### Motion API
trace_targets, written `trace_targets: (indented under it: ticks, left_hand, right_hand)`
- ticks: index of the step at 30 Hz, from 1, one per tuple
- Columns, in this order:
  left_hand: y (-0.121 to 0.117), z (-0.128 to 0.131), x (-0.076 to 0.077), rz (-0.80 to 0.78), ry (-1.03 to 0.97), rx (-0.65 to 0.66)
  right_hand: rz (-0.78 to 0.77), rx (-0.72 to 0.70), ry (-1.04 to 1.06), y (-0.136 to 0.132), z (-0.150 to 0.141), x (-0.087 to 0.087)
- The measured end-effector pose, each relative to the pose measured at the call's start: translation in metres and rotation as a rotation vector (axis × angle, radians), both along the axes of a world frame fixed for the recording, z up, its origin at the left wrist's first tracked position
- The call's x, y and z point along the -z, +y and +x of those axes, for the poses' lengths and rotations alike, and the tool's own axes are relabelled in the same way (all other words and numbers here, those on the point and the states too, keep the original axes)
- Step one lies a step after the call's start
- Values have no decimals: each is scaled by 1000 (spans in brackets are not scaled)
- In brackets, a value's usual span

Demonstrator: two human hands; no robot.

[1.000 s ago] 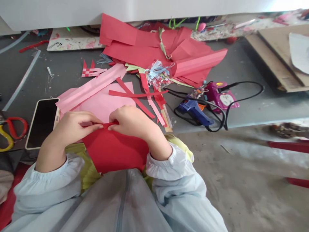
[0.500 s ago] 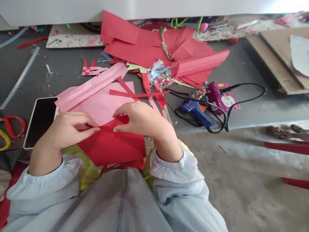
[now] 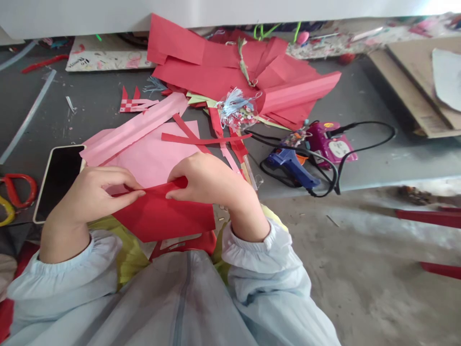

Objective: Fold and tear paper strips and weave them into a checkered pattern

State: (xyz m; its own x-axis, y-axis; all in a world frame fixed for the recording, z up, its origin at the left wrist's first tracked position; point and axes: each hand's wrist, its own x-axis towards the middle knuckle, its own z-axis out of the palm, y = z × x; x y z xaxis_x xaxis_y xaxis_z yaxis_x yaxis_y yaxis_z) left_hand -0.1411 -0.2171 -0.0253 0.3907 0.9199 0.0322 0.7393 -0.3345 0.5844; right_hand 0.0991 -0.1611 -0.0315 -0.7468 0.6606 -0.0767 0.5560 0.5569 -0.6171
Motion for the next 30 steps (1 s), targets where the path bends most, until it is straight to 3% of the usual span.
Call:
trace_targets:
  ticks: [7, 11, 16, 18, 21, 30]
  left_hand:
    - [2, 4, 5, 9, -9, 22]
    - [2, 6, 9, 43, -36, 20]
    - [1, -3, 7, 147, -40, -49]
    - [0, -7, 7, 209, -54, -56]
    - [0, -12, 9, 282, -73, -59]
    - [-1, -10, 12, 297, -54, -54]
  right_hand:
    - [35, -13, -42, -2, -6, 2]
    - [21, 12, 83, -1, -3, 5]
    - [52, 393, 376, 13, 19, 9]
    - [-4, 475, 428, 19, 26, 12]
    - [-161, 489, 495, 20, 25, 16]
    - [-427, 430, 476, 13, 4, 14]
